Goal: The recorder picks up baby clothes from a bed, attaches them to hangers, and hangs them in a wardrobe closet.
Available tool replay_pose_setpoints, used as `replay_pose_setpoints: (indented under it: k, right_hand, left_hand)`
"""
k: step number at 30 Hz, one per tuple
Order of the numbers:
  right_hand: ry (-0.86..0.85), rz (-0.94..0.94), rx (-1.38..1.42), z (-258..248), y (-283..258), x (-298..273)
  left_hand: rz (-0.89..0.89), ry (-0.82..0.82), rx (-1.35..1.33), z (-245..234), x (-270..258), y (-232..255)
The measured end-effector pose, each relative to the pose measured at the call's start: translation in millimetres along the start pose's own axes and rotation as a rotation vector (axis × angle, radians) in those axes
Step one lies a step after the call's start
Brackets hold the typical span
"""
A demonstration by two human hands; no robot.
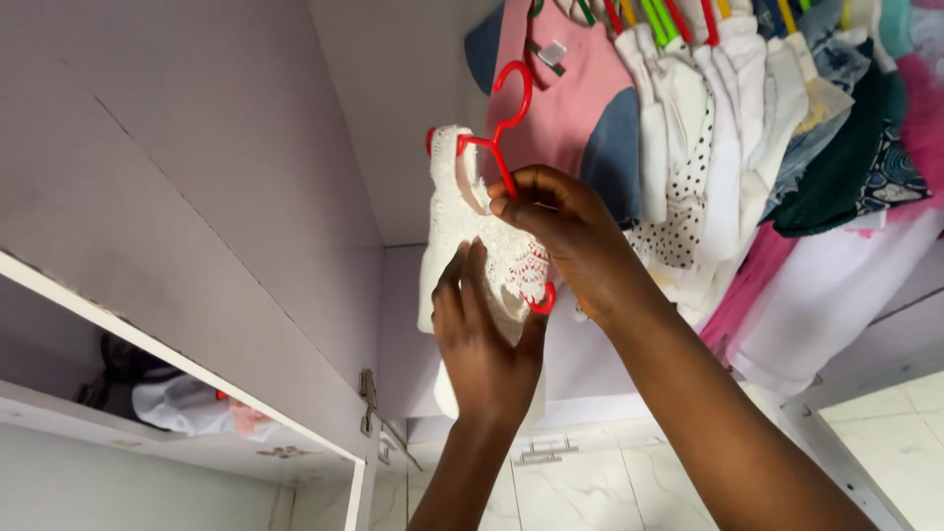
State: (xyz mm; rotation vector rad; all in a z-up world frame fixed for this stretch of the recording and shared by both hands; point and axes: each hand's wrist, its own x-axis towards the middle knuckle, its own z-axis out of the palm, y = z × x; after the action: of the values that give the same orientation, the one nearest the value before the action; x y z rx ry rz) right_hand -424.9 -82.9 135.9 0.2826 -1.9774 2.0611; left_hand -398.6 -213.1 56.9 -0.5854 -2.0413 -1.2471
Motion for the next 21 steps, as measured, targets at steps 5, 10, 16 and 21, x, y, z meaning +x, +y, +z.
replay_pose_setpoints:
  k: [5, 10, 16, 21]
  right_hand:
    - [0.071, -0.027, 0.034, -7.5, -1.1, 41.6]
    - [0.159, -0.093, 0.047, -23.5, -18.3, 84.7]
    - [0.260, -0.165, 0.037, -40.4, -32.0, 136.9]
    - [0.337, -0.187, -0.002, -47.5, -17.5, 165.1]
  left_hand:
    - [0.030, 0.042, -0.010, 22.8, 39.6, 0.9]
    - [0.136, 0.068, 0.015, 41.2, 80.7, 0.9]
    - [0.227, 0.035, -0.050, 58.8, 122.4, -6.3]
    - [0.140, -0.096, -0.108, 70.8, 136.8, -24.4]
